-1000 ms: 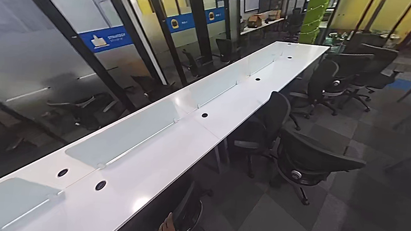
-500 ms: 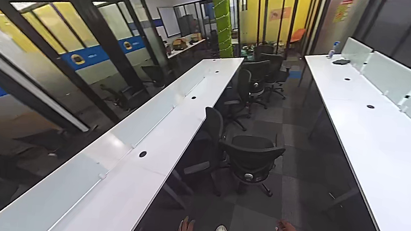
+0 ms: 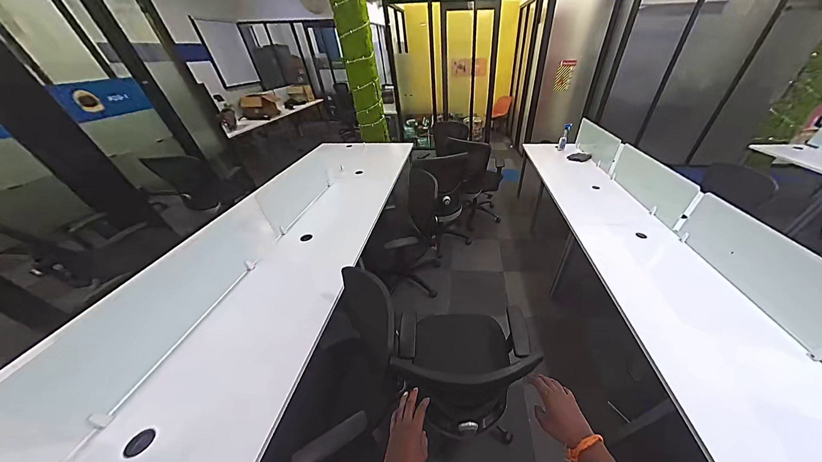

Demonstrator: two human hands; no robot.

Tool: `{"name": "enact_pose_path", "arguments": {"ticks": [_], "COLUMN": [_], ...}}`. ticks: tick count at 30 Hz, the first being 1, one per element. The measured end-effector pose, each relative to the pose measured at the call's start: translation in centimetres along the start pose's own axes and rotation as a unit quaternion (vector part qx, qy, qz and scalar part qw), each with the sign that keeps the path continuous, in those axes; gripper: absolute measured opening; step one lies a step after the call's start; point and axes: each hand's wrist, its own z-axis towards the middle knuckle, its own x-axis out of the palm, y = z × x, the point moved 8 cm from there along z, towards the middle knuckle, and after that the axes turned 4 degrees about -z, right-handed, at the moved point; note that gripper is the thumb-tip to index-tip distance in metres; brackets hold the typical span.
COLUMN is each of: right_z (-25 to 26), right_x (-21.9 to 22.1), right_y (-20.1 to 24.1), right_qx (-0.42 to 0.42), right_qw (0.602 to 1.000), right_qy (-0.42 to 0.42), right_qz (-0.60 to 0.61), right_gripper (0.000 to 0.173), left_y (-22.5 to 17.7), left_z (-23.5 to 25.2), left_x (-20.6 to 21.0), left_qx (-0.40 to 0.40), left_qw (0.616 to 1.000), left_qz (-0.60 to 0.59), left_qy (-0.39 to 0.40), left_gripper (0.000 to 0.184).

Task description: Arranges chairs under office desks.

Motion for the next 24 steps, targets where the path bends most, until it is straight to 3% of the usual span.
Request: {"name": "enact_pose_path", "arguments": {"ticks": [3, 5, 7, 10, 13, 17, 24], "right_z": [5.7, 8.2, 9.6, 11.2, 13.3, 15.1, 16.2], "right_x": [1.7, 3.1, 3.2, 3.5, 4.7, 4.4, 2.9], "right_y": [0.1, -0.7, -1.2, -1.4, -1.1, -1.9, -5.7], "right_qx": [0.041, 0.056, 0.076, 0.114, 0.12, 0.103, 0.117], "right_qw": [0.991, 0.986, 0.985, 0.978, 0.97, 0.967, 0.965], "right_qy": [0.084, 0.095, 0.071, 0.039, 0.06, 0.105, 0.078], "right_qz": [-0.093, -0.124, -0.136, -0.173, -0.203, -0.207, -0.221], "right_gripper": [0.096, 0.101, 0.09, 0.07, 0.055, 0.054, 0.047], "left_y": [0.4, 1.1, 1.7, 1.7, 1.7, 1.5, -1.6], "left_z": [6.3, 9.6, 11.8, 13.5, 14.1, 15.5, 17.1], "left_x": [0.3, 1.5, 2.4, 3.0, 3.2, 3.0, 4.2], "left_qx": [0.025, 0.038, 0.065, 0.094, 0.1, 0.119, 0.146], "left_qw": [0.994, 0.985, 0.979, 0.975, 0.974, 0.975, 0.979], "left_qz": [0.068, 0.106, 0.118, 0.109, 0.095, 0.084, 0.05], "left_qy": [0.076, 0.133, 0.15, 0.171, 0.18, 0.165, 0.13], "left_gripper": [0.088, 0.098, 0.093, 0.071, 0.065, 0.061, 0.049]}}
